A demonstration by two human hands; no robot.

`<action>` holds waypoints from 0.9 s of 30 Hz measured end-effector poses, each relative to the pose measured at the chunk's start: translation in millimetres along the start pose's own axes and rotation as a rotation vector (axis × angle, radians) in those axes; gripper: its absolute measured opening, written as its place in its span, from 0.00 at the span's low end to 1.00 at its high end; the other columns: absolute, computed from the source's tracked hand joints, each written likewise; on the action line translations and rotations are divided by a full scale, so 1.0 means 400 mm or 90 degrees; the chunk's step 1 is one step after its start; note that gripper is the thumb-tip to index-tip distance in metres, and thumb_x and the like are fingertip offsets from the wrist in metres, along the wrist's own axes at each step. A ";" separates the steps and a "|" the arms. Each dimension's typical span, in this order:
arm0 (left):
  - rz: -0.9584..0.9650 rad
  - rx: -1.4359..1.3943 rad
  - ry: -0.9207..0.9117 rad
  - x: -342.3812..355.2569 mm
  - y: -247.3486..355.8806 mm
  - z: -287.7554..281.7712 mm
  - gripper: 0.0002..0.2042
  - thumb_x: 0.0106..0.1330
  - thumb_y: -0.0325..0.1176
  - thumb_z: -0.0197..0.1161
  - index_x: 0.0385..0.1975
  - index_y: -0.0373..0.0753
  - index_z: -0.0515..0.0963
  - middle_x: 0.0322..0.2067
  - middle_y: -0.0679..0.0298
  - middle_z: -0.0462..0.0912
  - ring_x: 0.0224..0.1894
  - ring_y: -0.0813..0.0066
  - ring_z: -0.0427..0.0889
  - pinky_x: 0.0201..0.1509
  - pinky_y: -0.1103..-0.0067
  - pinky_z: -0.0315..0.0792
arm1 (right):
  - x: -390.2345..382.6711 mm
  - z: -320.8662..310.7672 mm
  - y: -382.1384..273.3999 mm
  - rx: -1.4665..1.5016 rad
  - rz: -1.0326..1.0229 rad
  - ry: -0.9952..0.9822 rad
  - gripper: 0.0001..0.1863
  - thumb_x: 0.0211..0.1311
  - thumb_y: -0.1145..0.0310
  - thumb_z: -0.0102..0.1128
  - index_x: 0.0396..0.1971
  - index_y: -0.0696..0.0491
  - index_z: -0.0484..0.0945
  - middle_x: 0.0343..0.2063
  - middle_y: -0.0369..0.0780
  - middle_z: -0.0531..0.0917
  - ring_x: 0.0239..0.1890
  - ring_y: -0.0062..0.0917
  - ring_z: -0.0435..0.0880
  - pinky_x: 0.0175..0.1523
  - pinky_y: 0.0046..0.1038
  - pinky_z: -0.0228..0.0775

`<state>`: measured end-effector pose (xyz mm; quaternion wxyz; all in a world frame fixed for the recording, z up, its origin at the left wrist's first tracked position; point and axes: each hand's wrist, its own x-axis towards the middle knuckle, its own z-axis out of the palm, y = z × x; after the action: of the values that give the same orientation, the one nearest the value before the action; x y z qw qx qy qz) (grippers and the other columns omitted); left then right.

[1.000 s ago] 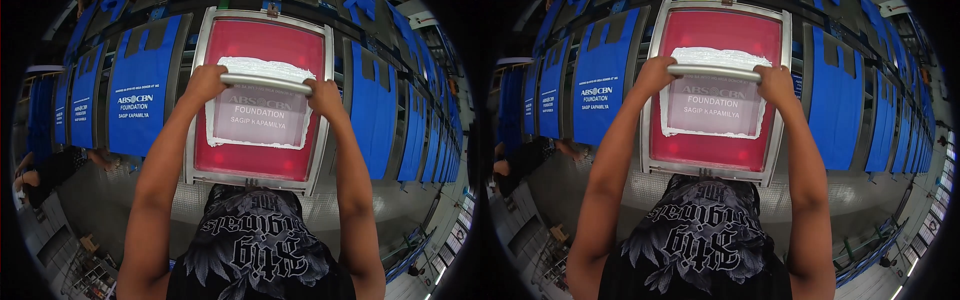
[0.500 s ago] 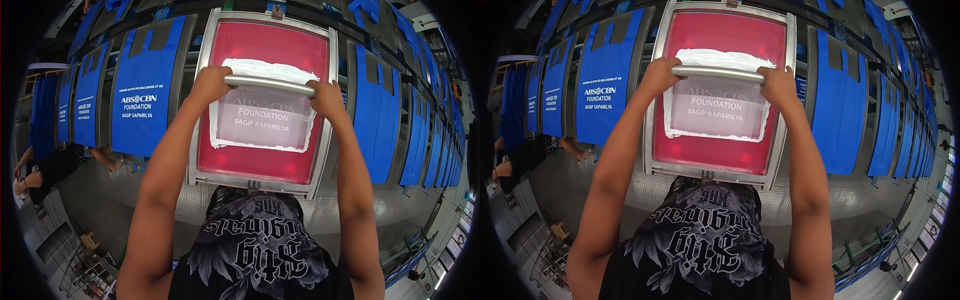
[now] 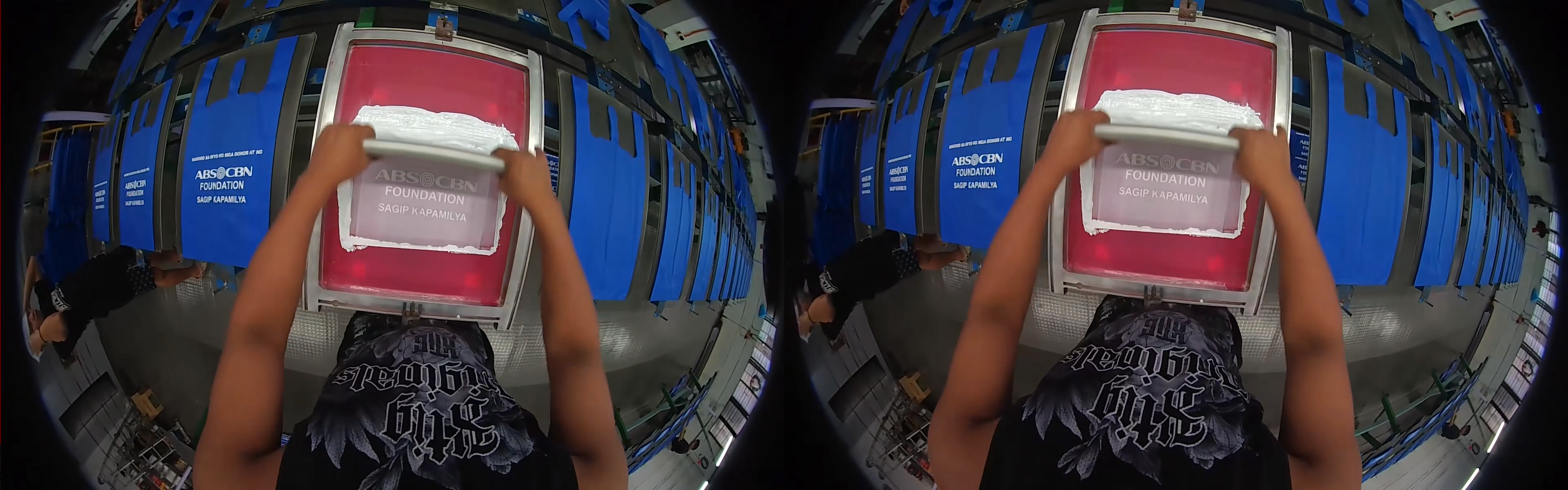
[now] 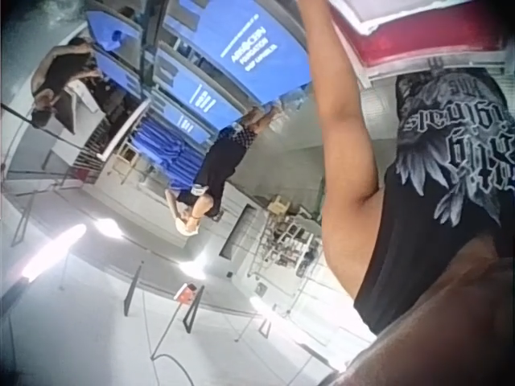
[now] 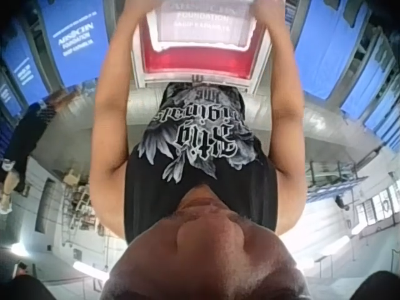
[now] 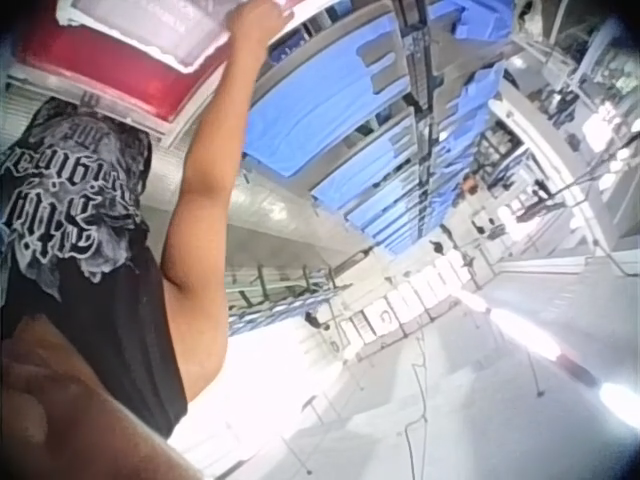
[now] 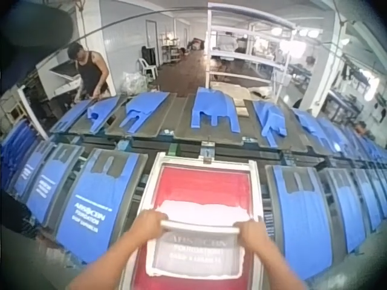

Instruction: Manually applying ink through a screen-printing frame onto garments using a squeegee.

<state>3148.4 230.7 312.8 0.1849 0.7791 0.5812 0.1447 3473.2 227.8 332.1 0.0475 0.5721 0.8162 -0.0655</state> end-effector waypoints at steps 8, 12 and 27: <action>0.039 0.014 0.359 -0.052 0.037 -0.128 0.23 0.54 0.42 0.69 0.46 0.37 0.77 0.40 0.51 0.81 0.43 0.51 0.79 0.52 0.62 0.69 | 0.148 -0.165 0.049 0.134 -0.013 -0.089 0.23 0.41 0.71 0.61 0.45 0.46 0.81 0.37 0.46 0.83 0.43 0.42 0.82 0.49 0.39 0.73; -0.258 -0.276 -0.255 -0.343 0.175 -0.072 0.13 0.63 0.40 0.61 0.37 0.35 0.79 0.33 0.54 0.81 0.37 0.60 0.81 0.42 0.69 0.73 | 0.179 -0.132 0.095 0.079 -0.028 -0.110 0.24 0.41 0.70 0.61 0.45 0.48 0.80 0.39 0.47 0.83 0.44 0.41 0.81 0.51 0.37 0.73; -0.254 -0.828 -0.436 -0.722 0.291 0.234 0.19 0.71 0.47 0.52 0.33 0.35 0.79 0.25 0.71 0.77 0.29 0.86 0.71 0.34 0.84 0.68 | 0.214 -0.142 -0.087 0.056 -0.072 -0.087 0.28 0.39 0.76 0.53 0.48 0.52 0.79 0.42 0.50 0.82 0.48 0.43 0.79 0.54 0.37 0.70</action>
<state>3207.2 -87.1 279.5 0.7996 0.3944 0.4189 0.1721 3411.2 304.7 377.1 0.0741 0.5207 0.8384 -0.1427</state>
